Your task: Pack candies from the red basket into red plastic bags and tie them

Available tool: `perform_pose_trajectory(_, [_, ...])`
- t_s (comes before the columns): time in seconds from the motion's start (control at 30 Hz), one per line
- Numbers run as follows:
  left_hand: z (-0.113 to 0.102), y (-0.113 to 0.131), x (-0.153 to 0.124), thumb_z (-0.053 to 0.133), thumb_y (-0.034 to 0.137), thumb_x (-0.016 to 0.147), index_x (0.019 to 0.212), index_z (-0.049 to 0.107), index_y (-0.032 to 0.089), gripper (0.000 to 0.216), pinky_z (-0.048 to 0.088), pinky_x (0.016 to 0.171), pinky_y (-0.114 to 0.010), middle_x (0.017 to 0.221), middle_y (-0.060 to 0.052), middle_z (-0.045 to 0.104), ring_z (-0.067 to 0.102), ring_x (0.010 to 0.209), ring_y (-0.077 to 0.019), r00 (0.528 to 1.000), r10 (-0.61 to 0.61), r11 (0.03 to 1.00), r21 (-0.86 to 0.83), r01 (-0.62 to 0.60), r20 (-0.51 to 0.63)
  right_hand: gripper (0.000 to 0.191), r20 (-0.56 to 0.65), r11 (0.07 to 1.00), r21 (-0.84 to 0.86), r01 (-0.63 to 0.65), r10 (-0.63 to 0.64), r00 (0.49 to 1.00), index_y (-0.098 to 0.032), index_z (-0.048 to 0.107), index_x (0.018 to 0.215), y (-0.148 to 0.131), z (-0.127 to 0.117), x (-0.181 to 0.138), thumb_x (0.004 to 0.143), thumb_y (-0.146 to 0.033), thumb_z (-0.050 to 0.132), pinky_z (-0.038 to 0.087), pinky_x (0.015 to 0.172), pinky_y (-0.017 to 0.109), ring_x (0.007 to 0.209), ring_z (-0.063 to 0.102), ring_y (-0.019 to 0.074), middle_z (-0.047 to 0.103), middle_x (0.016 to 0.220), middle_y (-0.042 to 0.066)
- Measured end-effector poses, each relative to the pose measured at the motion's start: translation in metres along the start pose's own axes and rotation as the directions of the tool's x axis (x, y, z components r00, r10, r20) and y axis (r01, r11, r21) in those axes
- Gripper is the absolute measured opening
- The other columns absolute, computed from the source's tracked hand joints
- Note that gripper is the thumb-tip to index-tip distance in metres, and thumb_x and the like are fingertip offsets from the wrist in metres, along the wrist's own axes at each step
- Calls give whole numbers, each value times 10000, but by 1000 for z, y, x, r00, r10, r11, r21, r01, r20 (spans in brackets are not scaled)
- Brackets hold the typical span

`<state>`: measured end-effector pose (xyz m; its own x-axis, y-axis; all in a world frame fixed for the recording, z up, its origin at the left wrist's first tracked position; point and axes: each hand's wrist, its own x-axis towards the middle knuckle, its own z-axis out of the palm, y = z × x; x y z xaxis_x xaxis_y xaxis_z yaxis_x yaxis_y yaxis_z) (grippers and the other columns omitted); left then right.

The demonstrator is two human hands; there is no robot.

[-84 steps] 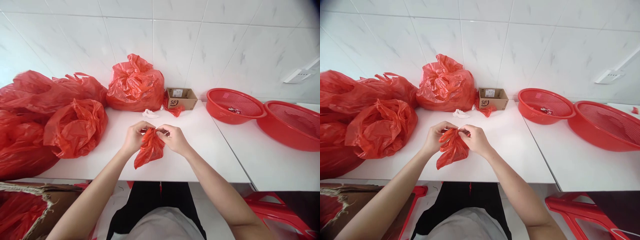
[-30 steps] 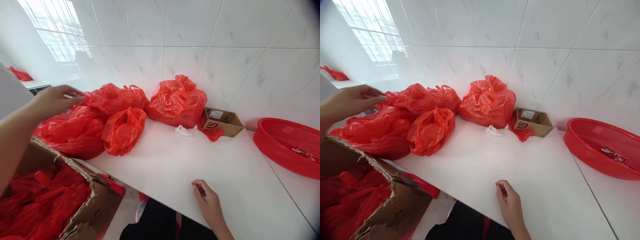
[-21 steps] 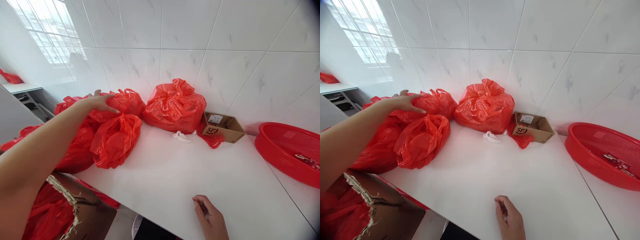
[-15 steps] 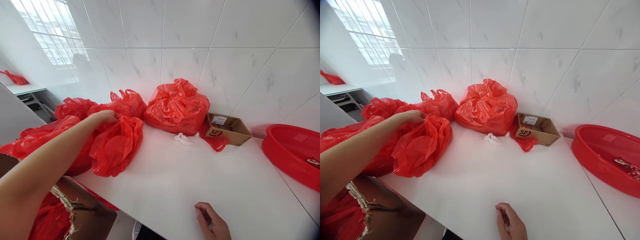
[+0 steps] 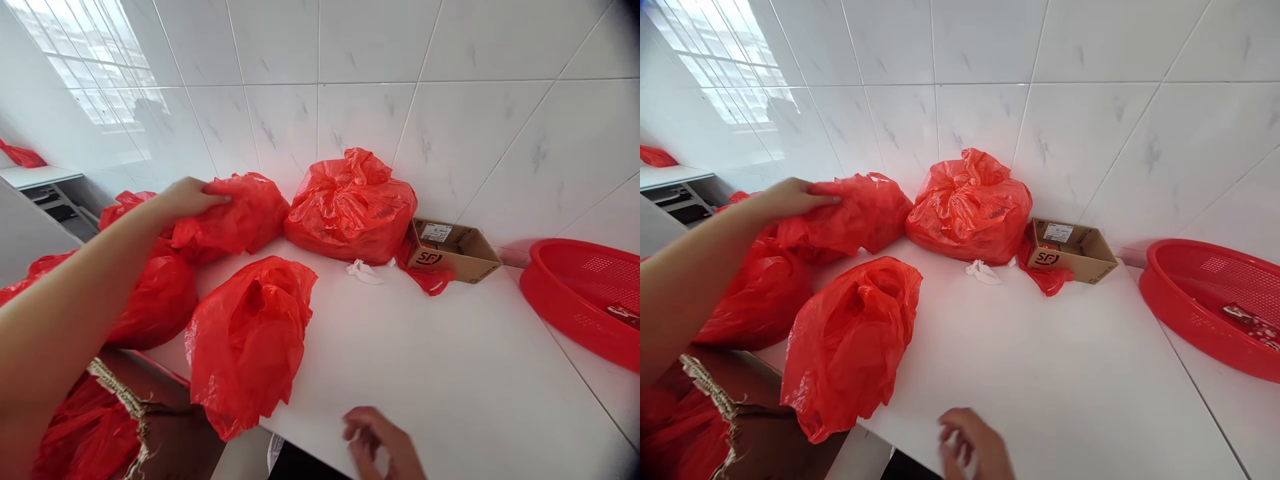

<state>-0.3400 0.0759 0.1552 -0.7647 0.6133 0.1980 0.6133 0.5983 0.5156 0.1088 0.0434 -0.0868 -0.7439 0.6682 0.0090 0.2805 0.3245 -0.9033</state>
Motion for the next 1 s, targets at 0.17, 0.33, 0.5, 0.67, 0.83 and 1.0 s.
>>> perform_pose_trajectory(0.17, [-45,43,-65,693,525,759,1087,680,20,603,435,889,-609,803,1,655,657,890,-232,961,80,961,-234,-144,-266,428,377,951,27,308,-295,878,-382,636,1201,-53,48,51,780,-452,673,478,987,285,1107,634,202,684,1213,-38])
perform_pose_trajectory(0.33, [-41,89,-123,634,528,783,1129,659,31,606,433,889,-579,893,16,639,650,950,-264,911,233,827,-423,-370,-341,642,328,887,-49,459,-419,846,-284,465,1434,-81,53,87,851,-498,630,310,1160,366,1383,413,215,483,1482,41])
perform_pose_trajectory(0.5, [44,118,-179,697,263,762,1014,727,230,256,501,963,-502,1167,-41,644,600,1096,-314,695,704,660,-226,-716,-146,245,-50,965,-44,257,-259,964,-236,695,1081,-47,-10,60,901,-341,566,472,993,357,1086,647,199,705,1164,49])
perform_pose_trajectory(0.67, [153,119,-253,667,178,800,1238,652,268,447,441,997,-589,1417,-159,484,374,1348,-437,390,865,409,9,-913,315,199,-691,998,62,19,29,722,-202,630,859,-34,-109,-7,919,-363,530,507,703,286,740,637,169,659,749,18])
perform_pose_trajectory(0.83, [170,118,-299,826,353,680,1389,500,401,782,322,1070,-661,1561,-114,321,269,1415,-459,369,785,492,-138,-860,497,173,-633,994,-24,108,-98,768,-237,650,974,-54,-127,-29,931,-358,533,514,857,314,931,660,182,704,947,33])
perform_pose_trajectory(1.0, [141,107,-299,720,373,779,1279,604,318,516,432,1048,-512,1472,-71,479,481,1305,-339,463,740,625,-244,-742,487,449,-328,952,-288,-101,1,945,-278,524,1349,-23,-112,-4,916,-393,544,450,1016,419,1252,533,247,572,1369,55])
